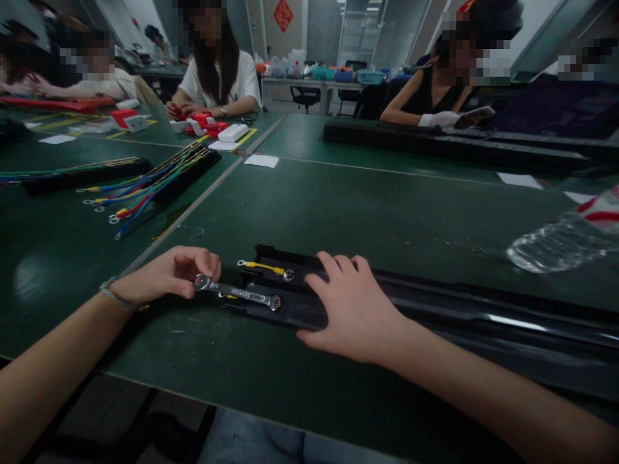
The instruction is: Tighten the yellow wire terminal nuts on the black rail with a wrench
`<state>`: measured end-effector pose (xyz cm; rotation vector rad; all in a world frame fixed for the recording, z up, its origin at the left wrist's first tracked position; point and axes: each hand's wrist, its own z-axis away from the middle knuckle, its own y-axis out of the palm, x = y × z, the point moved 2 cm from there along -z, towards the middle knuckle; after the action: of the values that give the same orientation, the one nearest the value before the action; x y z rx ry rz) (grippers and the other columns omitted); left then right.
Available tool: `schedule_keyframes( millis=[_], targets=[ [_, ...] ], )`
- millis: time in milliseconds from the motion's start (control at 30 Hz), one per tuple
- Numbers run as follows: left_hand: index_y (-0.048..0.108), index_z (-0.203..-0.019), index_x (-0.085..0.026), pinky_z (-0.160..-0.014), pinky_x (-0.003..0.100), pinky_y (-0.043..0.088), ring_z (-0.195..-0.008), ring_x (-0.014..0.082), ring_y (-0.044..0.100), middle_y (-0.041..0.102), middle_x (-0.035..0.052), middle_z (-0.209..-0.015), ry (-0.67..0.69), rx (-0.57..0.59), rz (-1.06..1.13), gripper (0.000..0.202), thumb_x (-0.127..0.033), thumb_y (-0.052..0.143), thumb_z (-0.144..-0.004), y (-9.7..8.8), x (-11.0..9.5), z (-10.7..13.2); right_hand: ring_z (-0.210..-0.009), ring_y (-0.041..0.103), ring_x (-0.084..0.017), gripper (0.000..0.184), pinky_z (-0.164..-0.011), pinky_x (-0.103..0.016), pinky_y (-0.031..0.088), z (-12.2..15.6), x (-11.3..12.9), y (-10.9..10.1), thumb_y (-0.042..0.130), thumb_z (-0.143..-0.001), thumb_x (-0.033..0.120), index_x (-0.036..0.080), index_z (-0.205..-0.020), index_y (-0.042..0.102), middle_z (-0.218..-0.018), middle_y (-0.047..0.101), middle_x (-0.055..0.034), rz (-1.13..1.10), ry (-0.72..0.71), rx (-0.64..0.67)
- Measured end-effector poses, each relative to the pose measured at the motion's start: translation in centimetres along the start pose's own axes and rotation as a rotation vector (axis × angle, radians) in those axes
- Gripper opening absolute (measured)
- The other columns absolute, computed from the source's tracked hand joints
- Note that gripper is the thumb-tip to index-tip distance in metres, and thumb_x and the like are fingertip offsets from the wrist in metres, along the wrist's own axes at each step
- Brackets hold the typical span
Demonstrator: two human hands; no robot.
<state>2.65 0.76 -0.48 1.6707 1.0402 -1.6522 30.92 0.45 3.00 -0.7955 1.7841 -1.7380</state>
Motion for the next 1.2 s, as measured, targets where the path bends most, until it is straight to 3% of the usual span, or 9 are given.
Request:
schedule_keyframes(
  millis=[133,267,433,567,800,967,1100,1200],
  targets=[
    [0.06,-0.081,-0.017,-0.06,0.024,0.037,-0.067,0.0132,0.048,0.054,0.001,-0.073,-0.025,-0.131,-0.067,0.016,-0.026,0.065,-0.069,-0.6,0.4,0.1,-0.108,0.035,-0.035,0.066,-0.085,-0.051,0.023,0.0,0.0,-0.1,0.041,-0.062,0.065,0.017,-0.106,0.055,-0.123,0.039,-0.019,0.005,0.001,0.012],
    [0.062,-0.085,-0.016,-0.059,0.024,0.039,-0.065,0.0129,0.051,0.056,0.0018,-0.071,-0.083,-0.248,-0.166,0.017,-0.02,0.064,-0.069,-0.7,0.3,0.0,-0.109,0.034,-0.035,0.067,-0.085,-0.051,0.022,-0.1,0.0,-0.1,0.04,-0.062,0.066,0.018,-0.107,0.054,-0.125,0.037,-0.0181,0.014,0.01,0.037],
    [0.062,-0.088,-0.016,-0.059,0.024,0.04,-0.065,0.0133,0.052,0.058,0.0025,-0.073,-0.155,-0.295,-0.206,0.019,-0.019,0.063,-0.069,-0.7,0.2,-0.1,-0.109,0.033,-0.036,0.067,-0.086,-0.05,0.021,-0.1,0.0,0.0,0.039,-0.063,0.065,0.018,-0.108,0.053,-0.126,0.036,-0.017,0.021,0.015,0.038],
    [0.062,-0.085,-0.016,-0.059,0.026,0.04,-0.065,0.0139,0.051,0.057,0.0027,-0.073,-0.117,-0.254,-0.192,0.016,-0.018,0.063,-0.068,-0.9,0.3,0.0,-0.109,0.034,-0.036,0.068,-0.086,-0.051,0.021,0.0,0.0,0.0,0.039,-0.063,0.066,0.018,-0.108,0.053,-0.126,0.036,-0.0174,0.017,0.01,0.049],
    [0.058,-0.073,-0.017,-0.055,0.026,0.036,-0.061,0.0145,0.046,0.051,-0.0002,-0.064,0.003,-0.042,-0.035,0.024,-0.033,0.07,-0.061,0.0,-0.2,0.0,-0.109,0.034,-0.036,0.066,-0.086,-0.05,0.022,0.0,0.0,0.0,0.04,-0.063,0.065,0.017,-0.107,0.054,-0.125,0.037,-0.0184,0.02,0.003,0.007],
    [0.058,-0.072,-0.018,-0.057,0.029,0.036,-0.062,0.0165,0.046,0.052,0.0005,-0.063,0.017,0.119,0.054,0.023,-0.029,0.074,-0.059,0.9,-0.7,0.0,-0.11,0.033,-0.036,0.067,-0.086,-0.051,0.021,0.0,0.0,0.2,0.039,-0.063,0.066,0.018,-0.108,0.053,-0.125,0.036,-0.0181,0.023,0.003,0.011],
    [0.058,-0.072,-0.019,-0.057,0.03,0.037,-0.062,0.0171,0.046,0.052,0.0007,-0.063,-0.007,0.144,0.045,0.024,-0.03,0.074,-0.058,0.9,-0.5,0.1,-0.11,0.033,-0.036,0.067,-0.086,-0.051,0.021,0.0,-0.1,0.1,0.038,-0.064,0.066,0.018,-0.108,0.053,-0.126,0.036,-0.0176,0.021,0.003,0.029],
    [0.058,-0.074,-0.018,-0.057,0.029,0.037,-0.063,0.0166,0.047,0.052,0.0007,-0.064,-0.003,0.099,0.027,0.024,-0.03,0.073,-0.059,0.6,-0.2,0.1,-0.11,0.033,-0.036,0.067,-0.086,-0.051,0.021,0.0,-0.1,0.1,0.038,-0.064,0.066,0.018,-0.108,0.053,-0.127,0.036,-0.0177,0.02,0.005,0.032]
  ],
)
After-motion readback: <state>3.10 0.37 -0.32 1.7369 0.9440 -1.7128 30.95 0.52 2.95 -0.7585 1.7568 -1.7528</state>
